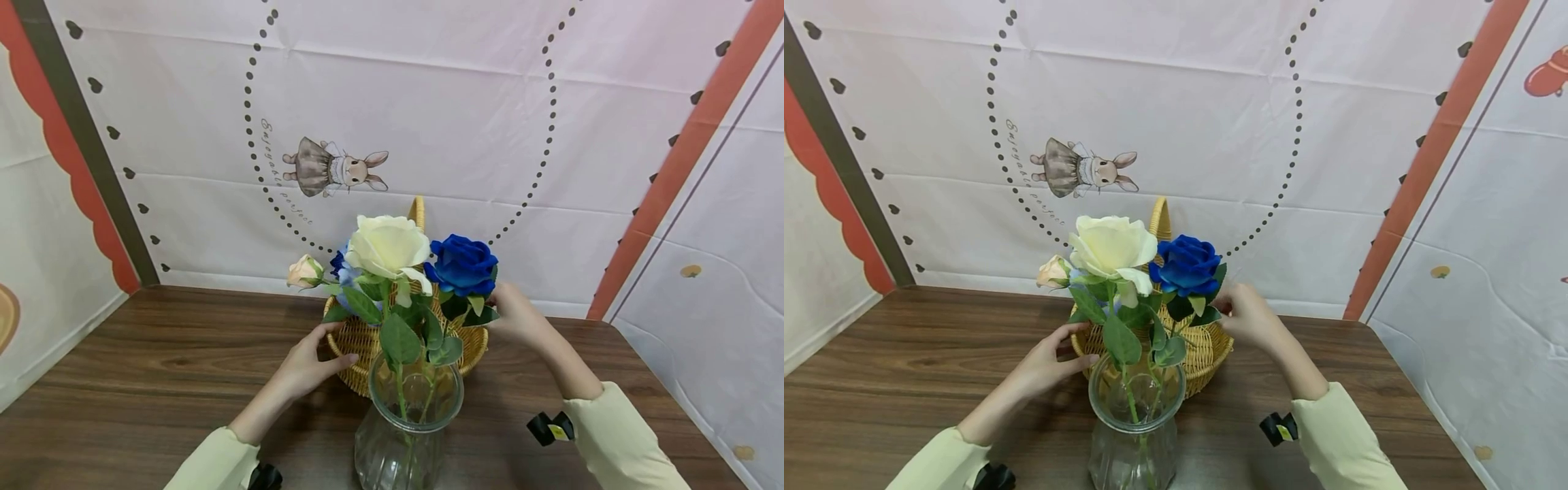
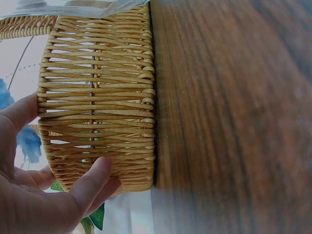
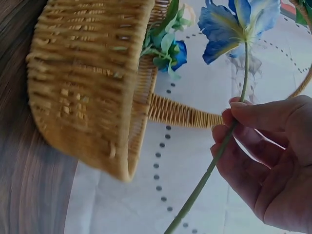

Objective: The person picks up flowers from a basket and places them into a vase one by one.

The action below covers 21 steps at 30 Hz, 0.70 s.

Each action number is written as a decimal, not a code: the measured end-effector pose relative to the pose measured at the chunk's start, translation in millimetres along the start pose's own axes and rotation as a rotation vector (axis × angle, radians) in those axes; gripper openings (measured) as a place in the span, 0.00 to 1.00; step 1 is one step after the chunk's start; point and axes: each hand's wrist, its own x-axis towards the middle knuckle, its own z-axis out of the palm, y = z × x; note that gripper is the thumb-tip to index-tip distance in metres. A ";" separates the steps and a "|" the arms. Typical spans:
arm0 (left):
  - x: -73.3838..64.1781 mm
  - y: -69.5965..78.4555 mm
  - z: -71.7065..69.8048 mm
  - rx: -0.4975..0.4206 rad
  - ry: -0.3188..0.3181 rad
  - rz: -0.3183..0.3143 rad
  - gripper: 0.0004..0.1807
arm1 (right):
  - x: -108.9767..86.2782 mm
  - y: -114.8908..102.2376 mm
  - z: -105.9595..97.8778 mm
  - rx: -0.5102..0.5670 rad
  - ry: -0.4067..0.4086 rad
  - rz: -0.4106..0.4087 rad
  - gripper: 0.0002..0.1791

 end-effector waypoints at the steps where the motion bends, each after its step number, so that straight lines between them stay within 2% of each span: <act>1: 0.0 -0.2 0.1 0.002 0.000 -0.003 0.38 | -4.3 -9.3 -3.7 -0.050 -0.013 0.040 0.06; 3: 0.0 -0.3 0.2 0.005 0.000 -0.008 0.38 | -11.3 -20.1 -9.9 -0.102 -0.043 0.115 0.09; 5: 0.1 -0.2 0.0 0.008 0.001 -0.012 0.39 | -17.6 -22.2 -14.6 -0.123 -0.059 0.156 0.10; 10: -0.1 0.3 -0.3 0.014 0.006 -0.015 0.39 | -37.0 -17.3 -23.3 -0.138 -0.036 0.170 0.05; 18: -0.7 0.4 0.9 0.023 0.014 -0.014 0.39 | -67.1 -12.3 -34.4 -0.187 -0.040 0.241 0.05; 21: -1.2 0.3 1.0 0.021 0.013 -0.013 0.39 | -77.6 -10.1 -35.6 -0.206 -0.015 0.256 0.05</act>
